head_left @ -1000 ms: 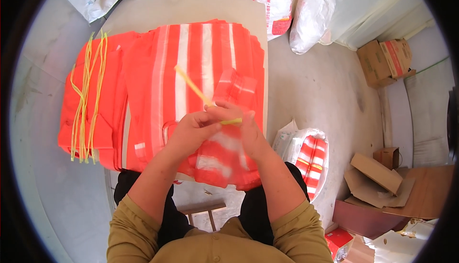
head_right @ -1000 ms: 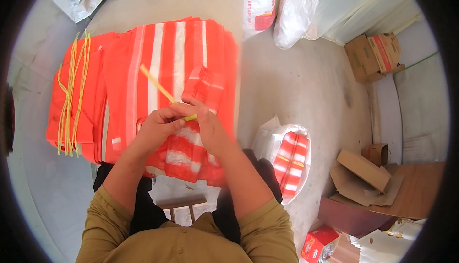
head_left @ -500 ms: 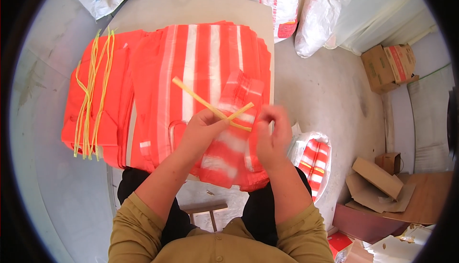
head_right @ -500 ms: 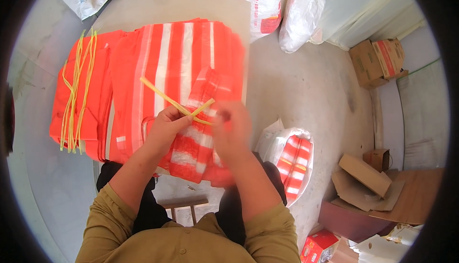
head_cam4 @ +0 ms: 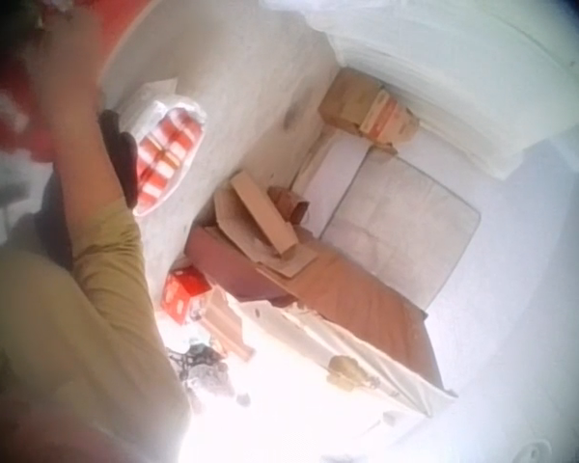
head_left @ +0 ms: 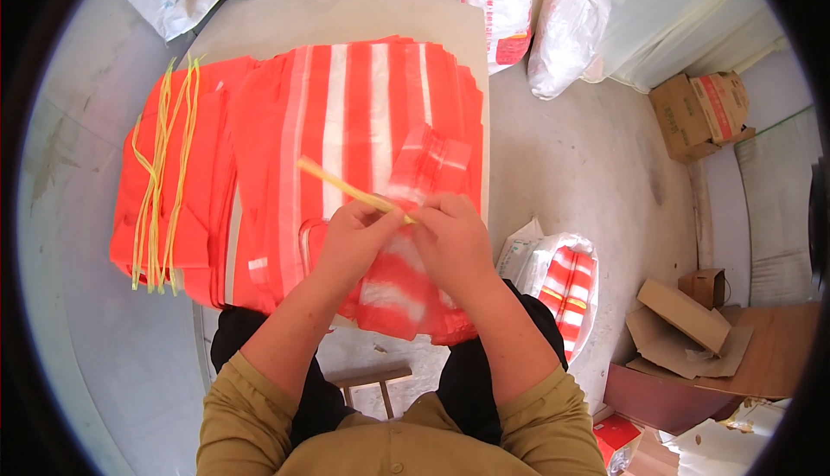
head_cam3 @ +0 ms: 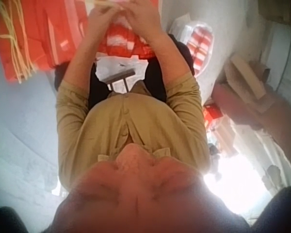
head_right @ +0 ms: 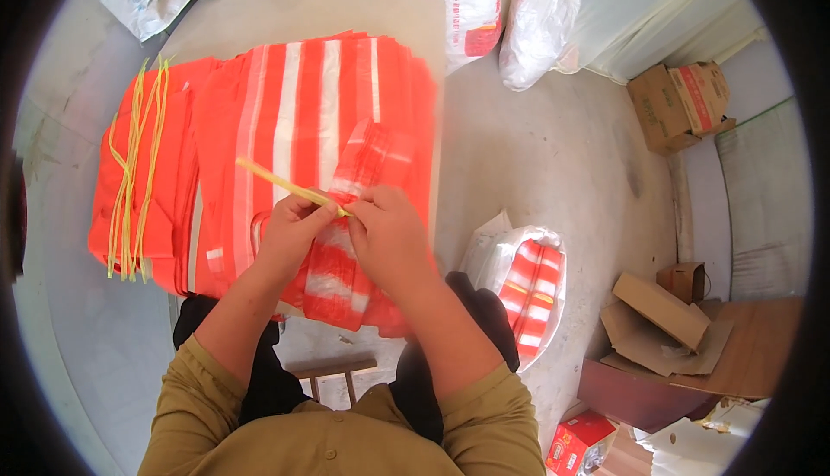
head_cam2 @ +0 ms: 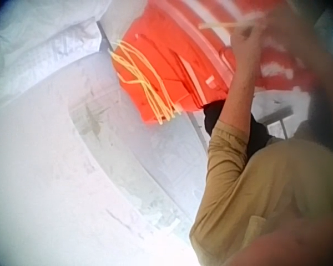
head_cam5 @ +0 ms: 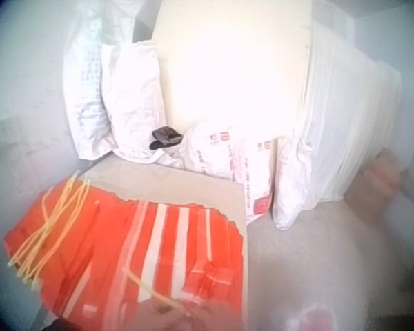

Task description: The person folds red and white striped plastic bags on a table, ties them with yellow rubber bands, and places the bundles into a white sack. The process is repeated for multiple bags in a repetitive assembly line manner.

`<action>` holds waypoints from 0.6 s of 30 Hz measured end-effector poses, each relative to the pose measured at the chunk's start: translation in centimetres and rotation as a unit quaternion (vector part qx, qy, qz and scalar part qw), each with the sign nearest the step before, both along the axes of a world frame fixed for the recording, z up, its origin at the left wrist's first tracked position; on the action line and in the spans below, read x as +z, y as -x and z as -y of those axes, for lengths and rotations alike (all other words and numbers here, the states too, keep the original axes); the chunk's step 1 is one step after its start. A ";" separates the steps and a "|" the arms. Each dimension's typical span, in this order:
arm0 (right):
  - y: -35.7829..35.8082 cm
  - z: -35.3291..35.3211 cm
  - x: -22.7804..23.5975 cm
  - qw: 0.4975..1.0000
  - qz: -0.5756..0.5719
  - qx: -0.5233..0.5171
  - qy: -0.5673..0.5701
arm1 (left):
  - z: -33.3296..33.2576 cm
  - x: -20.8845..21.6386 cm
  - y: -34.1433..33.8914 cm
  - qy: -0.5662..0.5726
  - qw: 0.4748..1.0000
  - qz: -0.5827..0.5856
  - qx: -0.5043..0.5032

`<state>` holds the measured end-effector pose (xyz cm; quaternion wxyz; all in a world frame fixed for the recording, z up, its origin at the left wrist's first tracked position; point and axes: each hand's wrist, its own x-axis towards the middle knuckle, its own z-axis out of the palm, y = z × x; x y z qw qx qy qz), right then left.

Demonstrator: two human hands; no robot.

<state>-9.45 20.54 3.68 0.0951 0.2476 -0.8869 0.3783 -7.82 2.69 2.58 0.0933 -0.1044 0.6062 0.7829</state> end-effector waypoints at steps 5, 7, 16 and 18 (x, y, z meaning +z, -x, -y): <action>0.3 -0.5 0.5 0.925 0.330 -0.027 0.186 | 0.0 -0.4 0.5 -0.003 1.000 -0.017 -0.011; 0.9 -1.1 0.2 0.863 0.422 0.004 0.277 | -0.1 -0.5 0.6 0.000 1.000 -0.004 -0.004; 0.5 -0.8 0.1 0.964 0.190 -0.020 0.186 | 0.2 -0.8 0.8 0.070 0.997 -0.037 -0.002; 0.6 -1.4 -0.4 0.970 0.183 -0.026 0.159 | 0.4 -1.3 0.8 0.150 0.985 -0.084 0.013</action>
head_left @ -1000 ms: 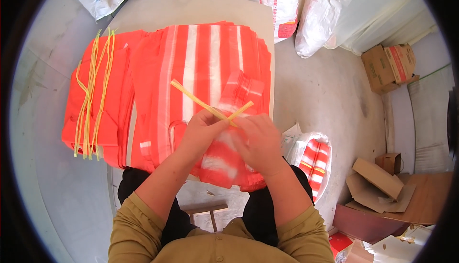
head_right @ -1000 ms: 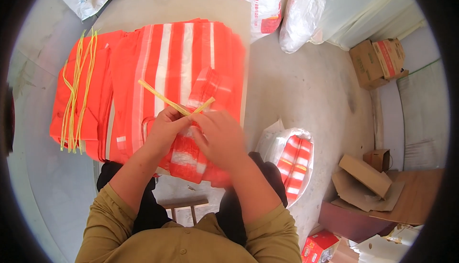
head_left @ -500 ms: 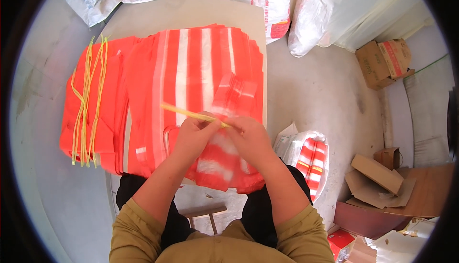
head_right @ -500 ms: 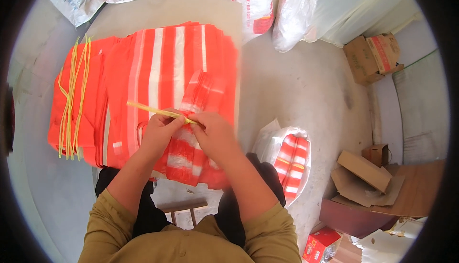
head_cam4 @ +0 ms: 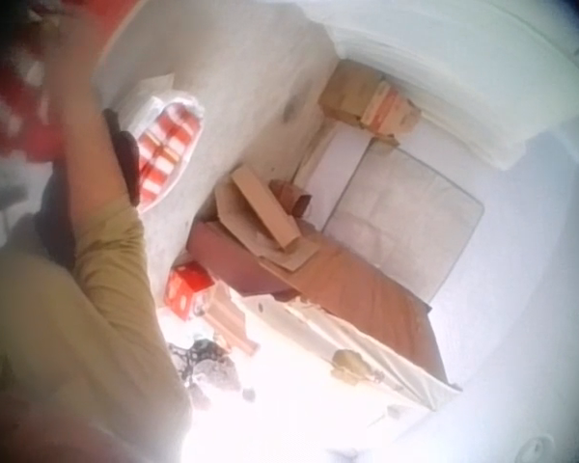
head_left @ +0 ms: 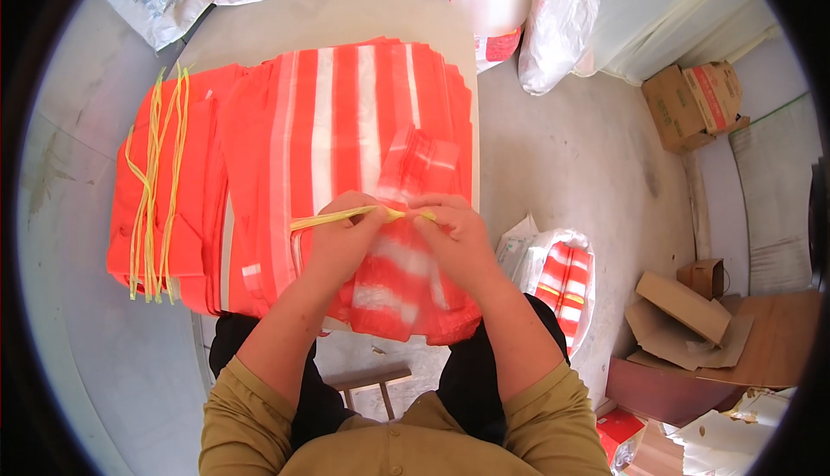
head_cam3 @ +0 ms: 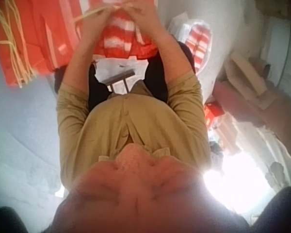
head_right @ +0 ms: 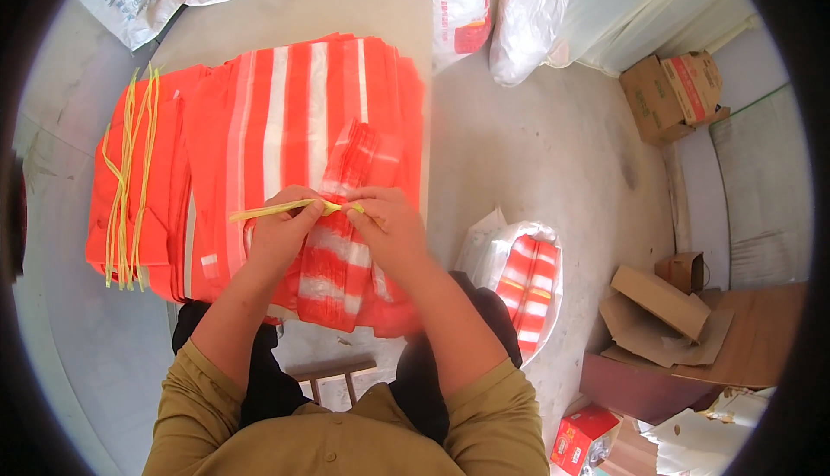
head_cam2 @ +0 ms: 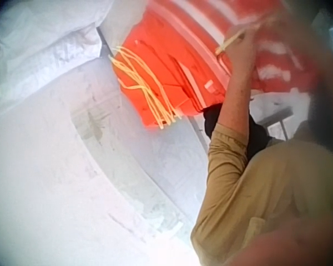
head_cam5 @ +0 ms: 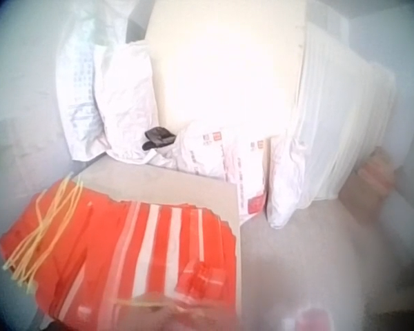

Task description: The person folds red and white striped plastic bags on a table, ties them with yellow rubber bands, and places the bundles into a white sack. The process is repeated for multiple bags in a repetitive assembly line manner.

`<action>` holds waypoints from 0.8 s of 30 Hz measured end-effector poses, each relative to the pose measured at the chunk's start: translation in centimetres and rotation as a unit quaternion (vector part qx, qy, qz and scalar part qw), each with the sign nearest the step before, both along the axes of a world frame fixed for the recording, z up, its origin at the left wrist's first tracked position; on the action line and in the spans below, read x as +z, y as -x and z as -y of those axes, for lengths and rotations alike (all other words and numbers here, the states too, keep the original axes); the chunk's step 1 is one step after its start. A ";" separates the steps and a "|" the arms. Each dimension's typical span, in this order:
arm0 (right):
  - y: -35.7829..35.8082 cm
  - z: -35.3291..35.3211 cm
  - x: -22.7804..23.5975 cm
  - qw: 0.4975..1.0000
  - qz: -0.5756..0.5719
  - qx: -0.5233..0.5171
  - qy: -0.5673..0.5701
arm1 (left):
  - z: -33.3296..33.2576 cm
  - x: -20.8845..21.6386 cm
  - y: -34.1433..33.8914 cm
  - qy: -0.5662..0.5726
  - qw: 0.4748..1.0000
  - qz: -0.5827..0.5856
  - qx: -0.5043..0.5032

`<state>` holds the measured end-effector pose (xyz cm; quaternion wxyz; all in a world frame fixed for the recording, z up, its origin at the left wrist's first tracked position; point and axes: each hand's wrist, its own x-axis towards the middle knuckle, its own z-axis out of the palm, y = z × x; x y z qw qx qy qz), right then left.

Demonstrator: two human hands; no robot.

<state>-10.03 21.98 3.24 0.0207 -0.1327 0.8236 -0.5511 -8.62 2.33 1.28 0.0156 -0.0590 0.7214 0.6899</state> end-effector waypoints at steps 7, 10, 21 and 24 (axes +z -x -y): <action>-0.2 -3.9 -1.6 0.991 0.132 -0.005 -0.027 | 1.7 1.4 0.8 0.294 0.952 -0.087 0.005; -0.3 -4.3 -2.1 0.992 0.123 -0.026 -0.009 | 1.9 1.1 0.7 0.327 0.941 -0.091 0.006; -0.2 -4.1 0.5 0.969 0.032 -0.016 -0.245 | 2.1 0.6 0.7 0.380 0.919 -0.109 0.017; 0.0 -4.0 -0.4 0.987 0.037 -0.039 -0.149 | 1.9 0.8 0.7 0.369 0.923 -0.112 0.011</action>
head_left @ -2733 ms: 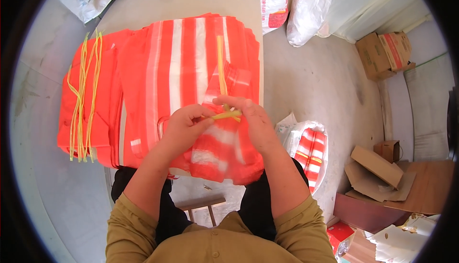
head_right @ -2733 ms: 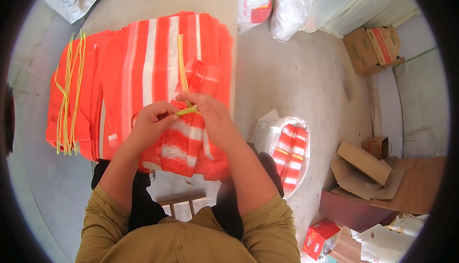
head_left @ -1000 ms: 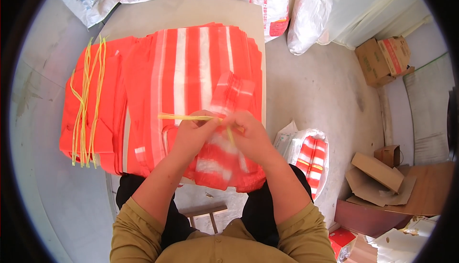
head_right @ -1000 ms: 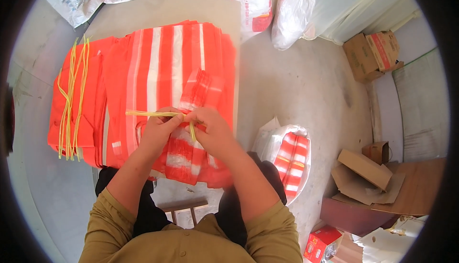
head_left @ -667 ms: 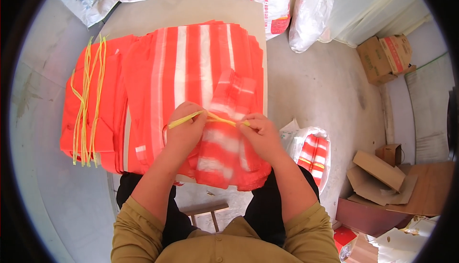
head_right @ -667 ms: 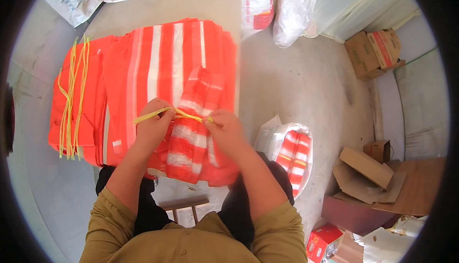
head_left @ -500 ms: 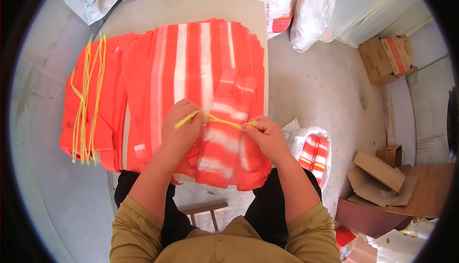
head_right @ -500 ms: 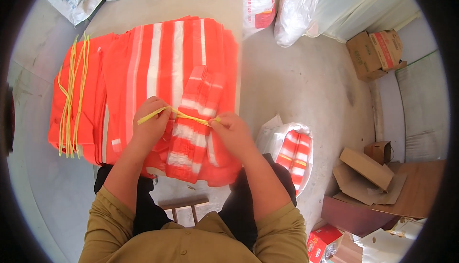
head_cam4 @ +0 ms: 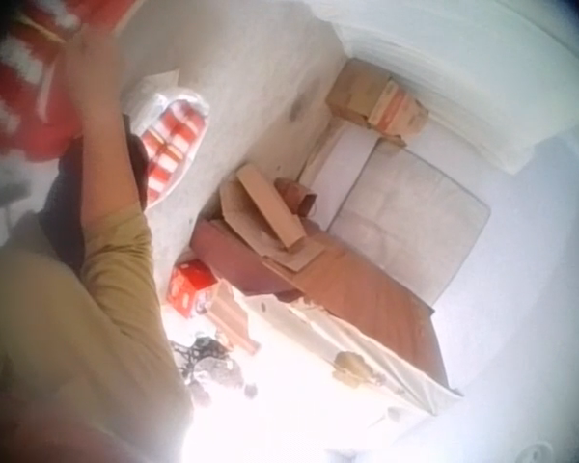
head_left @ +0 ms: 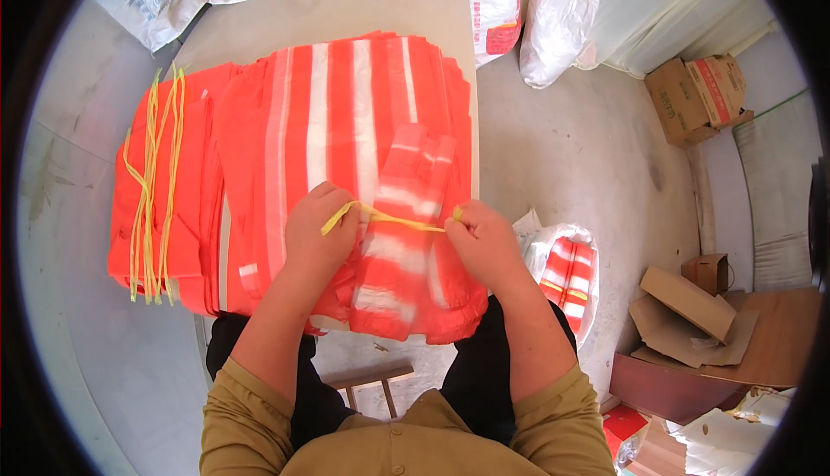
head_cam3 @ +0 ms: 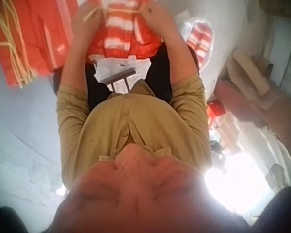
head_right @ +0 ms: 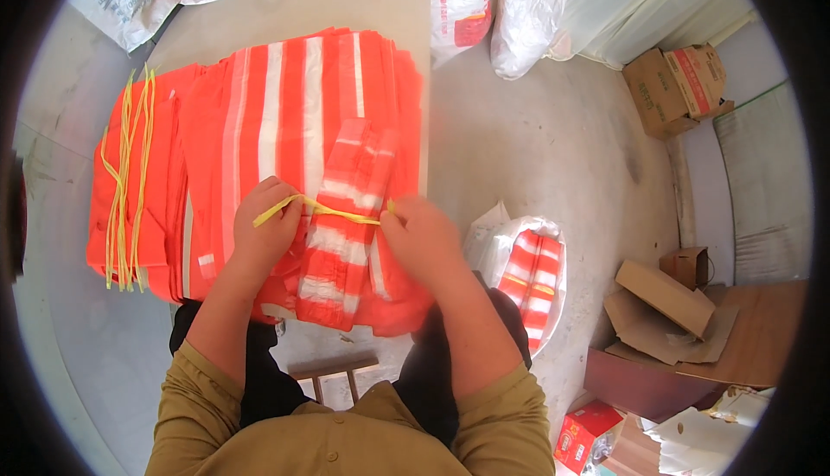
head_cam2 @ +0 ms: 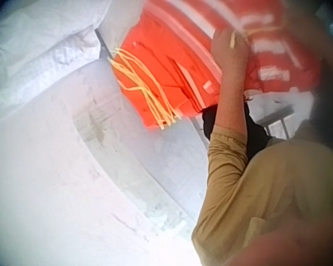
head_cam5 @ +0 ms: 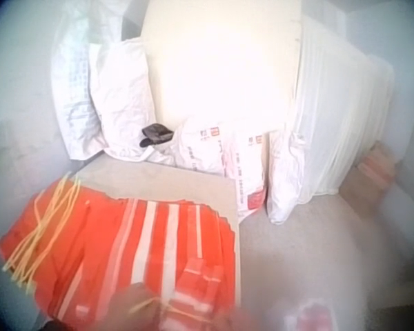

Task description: The person folds red and white striped plastic bags on a table, ties them with yellow rubber bands, and places the bundles into a white sack. The process is repeated for multiple bags in a repetitive assembly line manner.

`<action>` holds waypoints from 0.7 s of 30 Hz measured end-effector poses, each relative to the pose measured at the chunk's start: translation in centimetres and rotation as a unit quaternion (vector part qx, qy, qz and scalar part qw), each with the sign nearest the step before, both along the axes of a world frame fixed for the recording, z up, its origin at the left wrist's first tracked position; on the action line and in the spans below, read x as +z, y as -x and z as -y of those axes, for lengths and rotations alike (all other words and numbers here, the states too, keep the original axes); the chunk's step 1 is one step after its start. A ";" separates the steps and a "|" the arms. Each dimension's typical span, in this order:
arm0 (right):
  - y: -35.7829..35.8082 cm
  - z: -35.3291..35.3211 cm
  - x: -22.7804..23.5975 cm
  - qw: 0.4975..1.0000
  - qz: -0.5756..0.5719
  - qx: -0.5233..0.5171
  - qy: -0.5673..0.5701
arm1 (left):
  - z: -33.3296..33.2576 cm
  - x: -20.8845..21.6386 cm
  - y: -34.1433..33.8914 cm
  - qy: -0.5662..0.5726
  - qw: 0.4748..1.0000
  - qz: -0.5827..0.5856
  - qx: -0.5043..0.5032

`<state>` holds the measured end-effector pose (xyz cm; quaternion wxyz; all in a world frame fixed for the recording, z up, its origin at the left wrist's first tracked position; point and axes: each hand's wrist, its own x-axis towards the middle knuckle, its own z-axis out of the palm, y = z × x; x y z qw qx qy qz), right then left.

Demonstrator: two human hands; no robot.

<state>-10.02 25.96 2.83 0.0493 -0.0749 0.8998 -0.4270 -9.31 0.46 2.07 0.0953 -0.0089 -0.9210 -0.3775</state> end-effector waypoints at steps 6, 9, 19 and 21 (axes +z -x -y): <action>0.6 2.5 0.3 0.915 0.190 -0.022 0.354 | -0.1 0.1 -0.2 0.019 1.000 0.013 -0.007; 0.6 3.5 0.5 0.894 0.225 -0.024 0.388 | -0.2 0.1 -0.3 0.033 0.999 0.009 -0.003; 0.8 4.0 -0.8 0.985 0.112 0.041 0.125 | 0.5 0.8 -0.3 0.029 0.999 0.035 0.012; 0.7 4.5 -0.5 0.990 0.078 0.055 0.107 | 0.8 0.6 -0.4 -0.068 0.997 0.043 -0.012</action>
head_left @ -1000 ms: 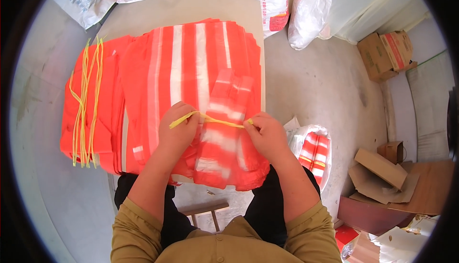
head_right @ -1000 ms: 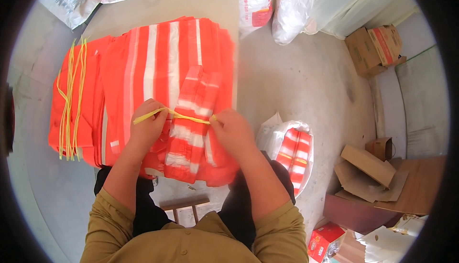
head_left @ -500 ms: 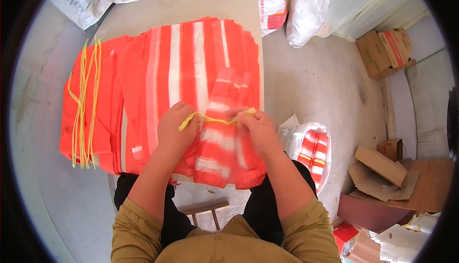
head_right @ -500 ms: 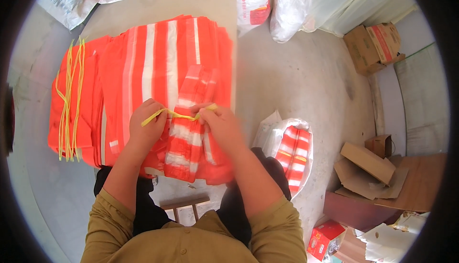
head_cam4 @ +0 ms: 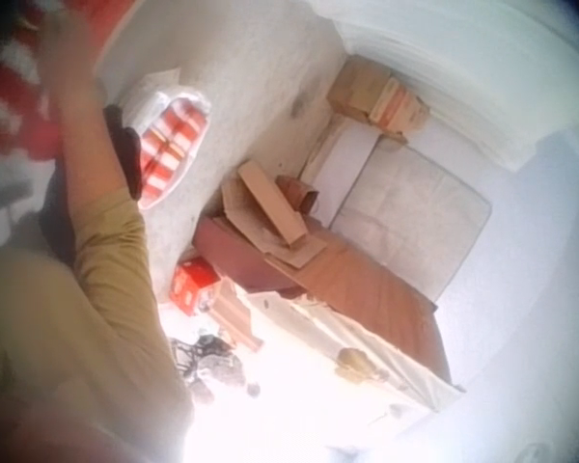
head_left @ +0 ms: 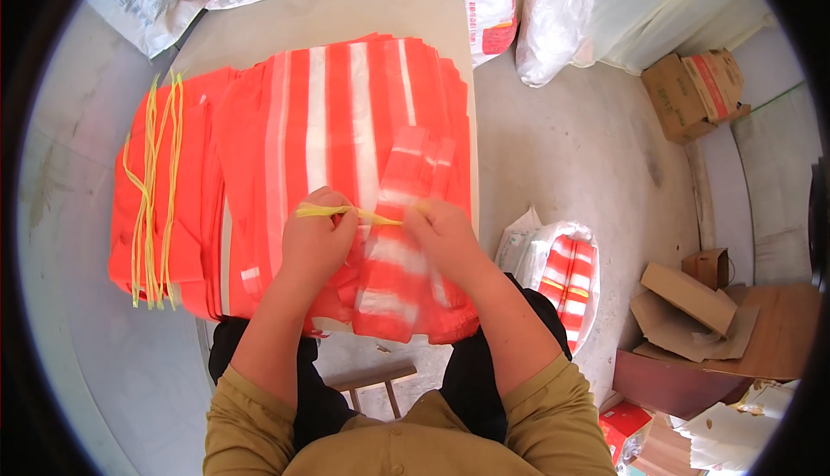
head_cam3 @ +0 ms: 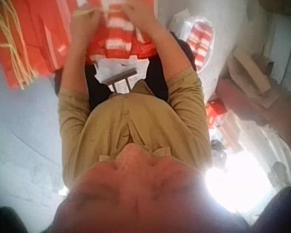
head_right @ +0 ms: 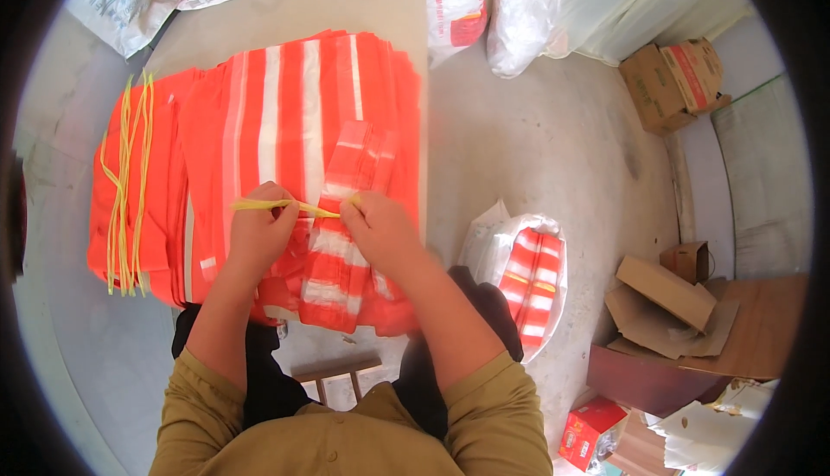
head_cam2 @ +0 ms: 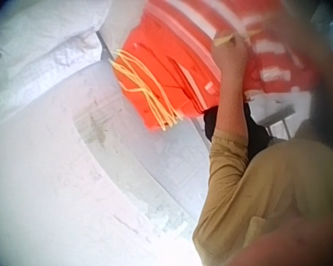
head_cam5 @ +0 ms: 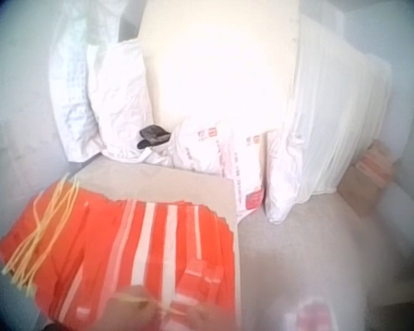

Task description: The person folds red and white striped plastic bags on a table, ties them with yellow rubber bands, and places the bundles into a white sack. The process is repeated for multiple bags in a repetitive assembly line manner.

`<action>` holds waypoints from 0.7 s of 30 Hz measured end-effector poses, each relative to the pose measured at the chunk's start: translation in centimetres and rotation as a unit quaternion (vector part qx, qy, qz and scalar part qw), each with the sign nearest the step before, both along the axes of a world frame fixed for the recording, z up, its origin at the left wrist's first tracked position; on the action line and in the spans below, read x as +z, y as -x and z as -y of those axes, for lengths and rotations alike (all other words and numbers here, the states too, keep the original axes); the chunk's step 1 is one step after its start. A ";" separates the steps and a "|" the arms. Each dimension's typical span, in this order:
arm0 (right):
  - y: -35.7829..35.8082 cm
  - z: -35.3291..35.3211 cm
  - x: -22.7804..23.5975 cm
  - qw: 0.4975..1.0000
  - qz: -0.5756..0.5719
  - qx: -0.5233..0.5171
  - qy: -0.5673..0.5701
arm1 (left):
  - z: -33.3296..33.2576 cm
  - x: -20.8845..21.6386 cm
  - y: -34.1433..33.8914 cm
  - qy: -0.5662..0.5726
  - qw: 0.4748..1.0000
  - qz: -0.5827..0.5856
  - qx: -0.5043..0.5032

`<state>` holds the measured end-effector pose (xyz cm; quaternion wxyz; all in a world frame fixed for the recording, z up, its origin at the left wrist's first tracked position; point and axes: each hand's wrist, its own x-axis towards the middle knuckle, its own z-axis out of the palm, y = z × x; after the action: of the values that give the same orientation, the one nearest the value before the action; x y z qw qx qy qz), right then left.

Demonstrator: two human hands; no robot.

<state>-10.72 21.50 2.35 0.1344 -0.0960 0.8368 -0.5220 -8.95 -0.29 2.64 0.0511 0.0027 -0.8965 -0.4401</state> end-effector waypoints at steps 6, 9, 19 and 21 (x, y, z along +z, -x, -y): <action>-0.2 1.0 -0.1 0.997 -0.065 0.034 -0.009 | -0.9 0.9 -0.4 -0.144 0.981 -0.047 -0.125; -0.6 1.3 -0.8 0.990 -0.135 0.026 -0.012 | -1.8 0.8 -0.4 -0.130 0.974 -0.083 -0.164; -0.5 1.3 -0.3 0.988 -0.146 0.058 -0.006 | -2.4 1.1 -0.8 -0.026 0.991 -0.075 -0.111; -0.3 1.4 -0.7 0.991 -0.120 0.066 0.007 | -2.5 0.6 -0.7 -0.031 0.990 -0.074 -0.117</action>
<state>-10.40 20.15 1.68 0.0664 -0.2139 0.8349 -0.5027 -8.24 2.23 3.28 0.0652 -0.1326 -0.8705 -0.4695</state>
